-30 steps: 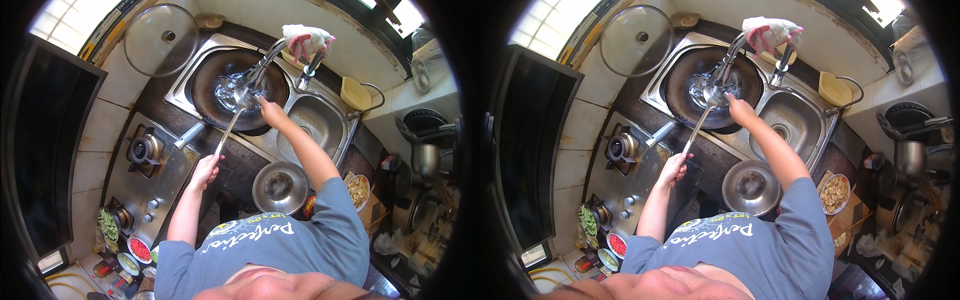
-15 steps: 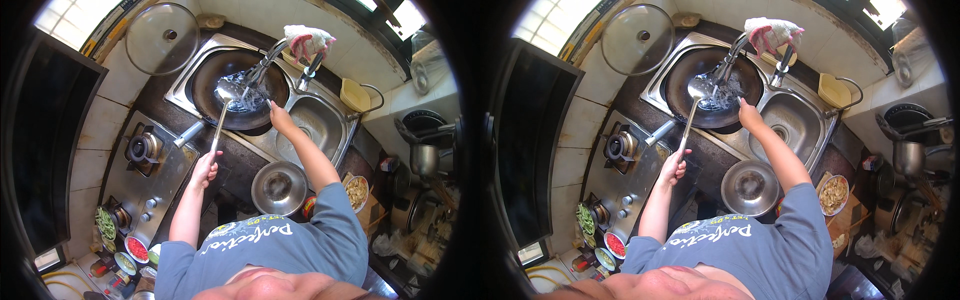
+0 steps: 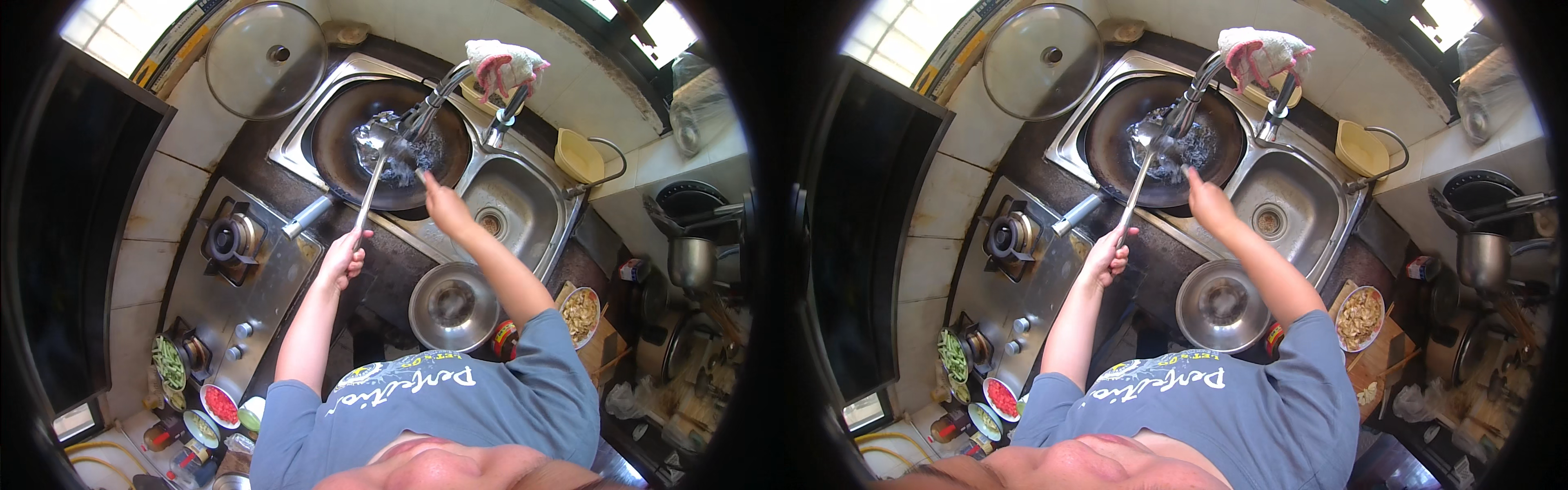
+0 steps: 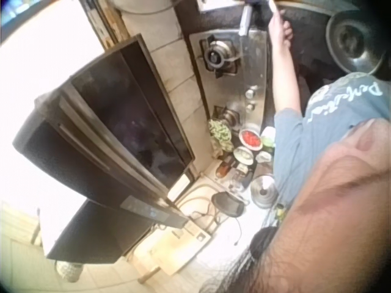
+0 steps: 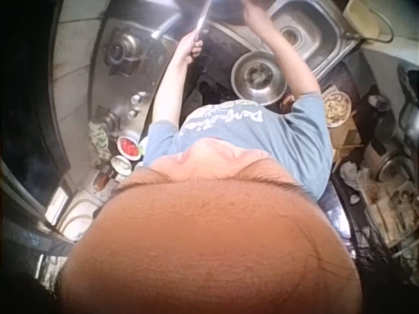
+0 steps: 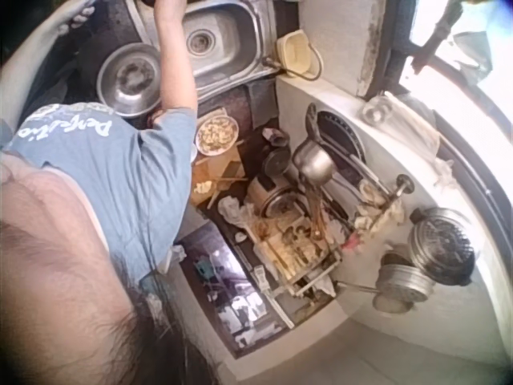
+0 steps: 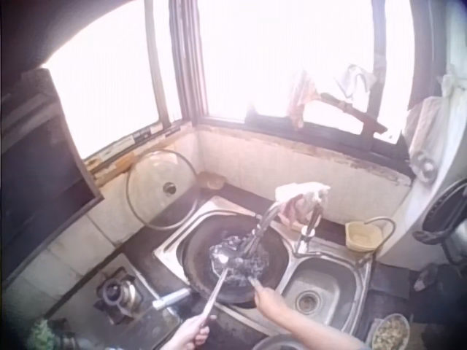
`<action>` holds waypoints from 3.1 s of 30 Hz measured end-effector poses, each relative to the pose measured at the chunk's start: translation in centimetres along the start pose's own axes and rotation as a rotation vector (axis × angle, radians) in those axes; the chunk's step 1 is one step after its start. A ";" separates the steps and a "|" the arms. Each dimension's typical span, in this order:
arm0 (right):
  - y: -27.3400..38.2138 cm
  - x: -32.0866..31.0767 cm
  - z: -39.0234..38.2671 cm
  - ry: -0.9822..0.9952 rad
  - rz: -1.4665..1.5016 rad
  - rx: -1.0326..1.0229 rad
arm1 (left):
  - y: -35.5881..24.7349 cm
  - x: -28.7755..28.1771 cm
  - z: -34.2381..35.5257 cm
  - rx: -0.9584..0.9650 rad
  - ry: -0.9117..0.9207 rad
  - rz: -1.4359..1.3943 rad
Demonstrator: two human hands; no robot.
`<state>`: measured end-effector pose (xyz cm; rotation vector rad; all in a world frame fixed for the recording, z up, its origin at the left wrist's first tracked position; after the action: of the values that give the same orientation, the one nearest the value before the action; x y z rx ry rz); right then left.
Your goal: The person uses a ladle to transfer cooked food from a wok into a floral bowl and then cleans the wok in a sink using a handheld scrubber and water.
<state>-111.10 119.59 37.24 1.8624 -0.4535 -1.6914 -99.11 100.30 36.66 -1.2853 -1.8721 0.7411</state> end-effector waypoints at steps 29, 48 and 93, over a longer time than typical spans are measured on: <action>-2.7 1.0 5.5 0.122 -0.182 0.087 | 1.4 -3.3 -3.5 -0.041 0.130 0.052; -0.9 -1.3 3.4 0.073 -0.032 0.060 | -0.7 -2.2 -2.9 -0.064 0.049 0.114; -2.4 -2.6 3.2 0.006 -0.305 0.071 | -7.3 -1.5 -7.2 0.958 -0.361 2.116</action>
<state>-114.92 122.40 37.68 2.0717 -0.2382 -1.8857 -96.57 96.85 46.12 -1.9614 0.6059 2.4123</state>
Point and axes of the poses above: each hand's wrist, its own z-axis towards the middle knuckle, its own x-axis out of the palm, y = z × x, the point moved 5 cm from there along z, towards the middle knuckle, and after that the axes turned 15 degrees about x, right-handed, at the moved point
